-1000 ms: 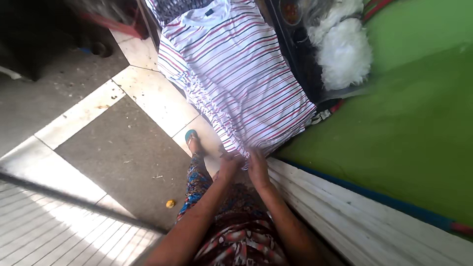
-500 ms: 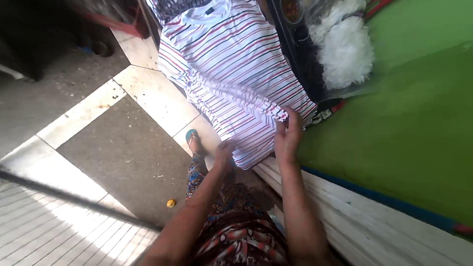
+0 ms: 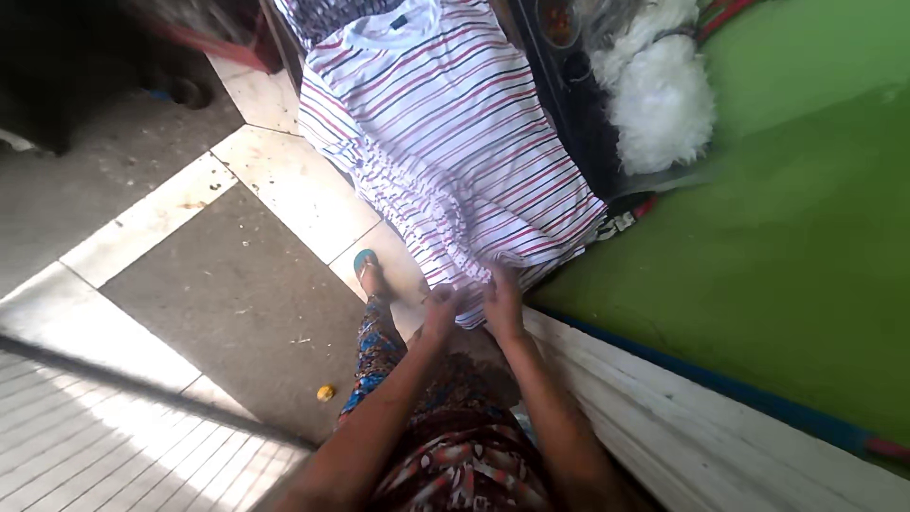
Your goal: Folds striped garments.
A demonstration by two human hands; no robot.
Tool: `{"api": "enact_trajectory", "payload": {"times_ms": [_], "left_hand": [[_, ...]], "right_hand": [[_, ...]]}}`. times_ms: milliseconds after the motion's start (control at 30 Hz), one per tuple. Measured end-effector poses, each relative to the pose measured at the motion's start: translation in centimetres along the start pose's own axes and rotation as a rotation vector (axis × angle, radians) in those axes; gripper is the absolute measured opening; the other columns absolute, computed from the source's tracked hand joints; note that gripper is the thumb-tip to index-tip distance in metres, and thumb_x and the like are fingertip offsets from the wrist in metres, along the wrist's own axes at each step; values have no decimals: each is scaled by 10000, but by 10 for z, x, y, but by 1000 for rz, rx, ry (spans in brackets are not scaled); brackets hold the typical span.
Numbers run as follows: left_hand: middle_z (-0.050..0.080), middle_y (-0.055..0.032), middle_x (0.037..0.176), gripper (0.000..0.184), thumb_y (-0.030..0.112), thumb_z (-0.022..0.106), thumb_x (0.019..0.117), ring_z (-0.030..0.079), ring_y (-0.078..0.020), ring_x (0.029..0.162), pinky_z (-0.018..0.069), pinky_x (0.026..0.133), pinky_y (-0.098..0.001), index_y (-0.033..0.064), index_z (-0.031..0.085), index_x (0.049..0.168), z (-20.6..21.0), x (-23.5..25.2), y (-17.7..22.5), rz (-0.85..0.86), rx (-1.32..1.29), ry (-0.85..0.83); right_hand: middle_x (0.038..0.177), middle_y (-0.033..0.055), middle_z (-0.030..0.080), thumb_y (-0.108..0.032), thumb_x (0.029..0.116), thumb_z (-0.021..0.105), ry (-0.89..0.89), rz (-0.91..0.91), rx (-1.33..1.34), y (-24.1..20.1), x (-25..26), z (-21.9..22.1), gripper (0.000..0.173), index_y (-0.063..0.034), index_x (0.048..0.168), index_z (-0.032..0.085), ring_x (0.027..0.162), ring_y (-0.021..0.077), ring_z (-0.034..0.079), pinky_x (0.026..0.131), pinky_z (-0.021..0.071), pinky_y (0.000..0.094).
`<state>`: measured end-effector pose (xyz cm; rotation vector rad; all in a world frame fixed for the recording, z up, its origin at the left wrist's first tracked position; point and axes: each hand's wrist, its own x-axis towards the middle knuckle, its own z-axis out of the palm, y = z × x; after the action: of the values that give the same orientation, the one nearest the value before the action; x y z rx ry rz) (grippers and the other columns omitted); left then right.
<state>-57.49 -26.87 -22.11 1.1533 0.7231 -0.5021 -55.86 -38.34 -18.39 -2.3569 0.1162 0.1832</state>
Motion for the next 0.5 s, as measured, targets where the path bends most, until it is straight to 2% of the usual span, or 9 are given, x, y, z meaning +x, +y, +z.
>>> {"api": "enact_trajectory", "payload": {"times_ms": [133,233,367,500], "left_hand": [[687,-84,846,123,-3,629,982,684,-109,736,590,732,-259,-72,575,1069,-1,-14,8,-71,-85,-9],[690,-90,867,136,-22,577,999,684,-111,744,591,740,-258,-85,574,1119,-4,-21,15,-127,-155,-17],[688,-86,831,100,-28,552,1008,690,-114,716,597,722,-251,-85,588,1082,-1,-25,24,-169,-207,14],[682,-69,782,67,-20,566,1004,676,-107,692,582,701,-237,-51,615,971,0,-25,26,-177,-188,23]], "right_hand": [[1184,277,688,82,918,589,-12,-48,-38,1,-17,10,299,85,1201,683,1139,425,660,1018,518,507],[1165,287,691,77,924,584,-36,-60,-66,1,-21,11,279,94,1183,688,1131,435,664,1007,527,502],[1207,298,668,97,933,565,-94,-43,-102,-5,-22,7,311,100,1230,658,1169,440,644,1032,513,485],[1240,293,657,115,942,537,-112,-37,-92,-7,-23,5,338,93,1262,644,1197,431,631,1051,502,476]]}}
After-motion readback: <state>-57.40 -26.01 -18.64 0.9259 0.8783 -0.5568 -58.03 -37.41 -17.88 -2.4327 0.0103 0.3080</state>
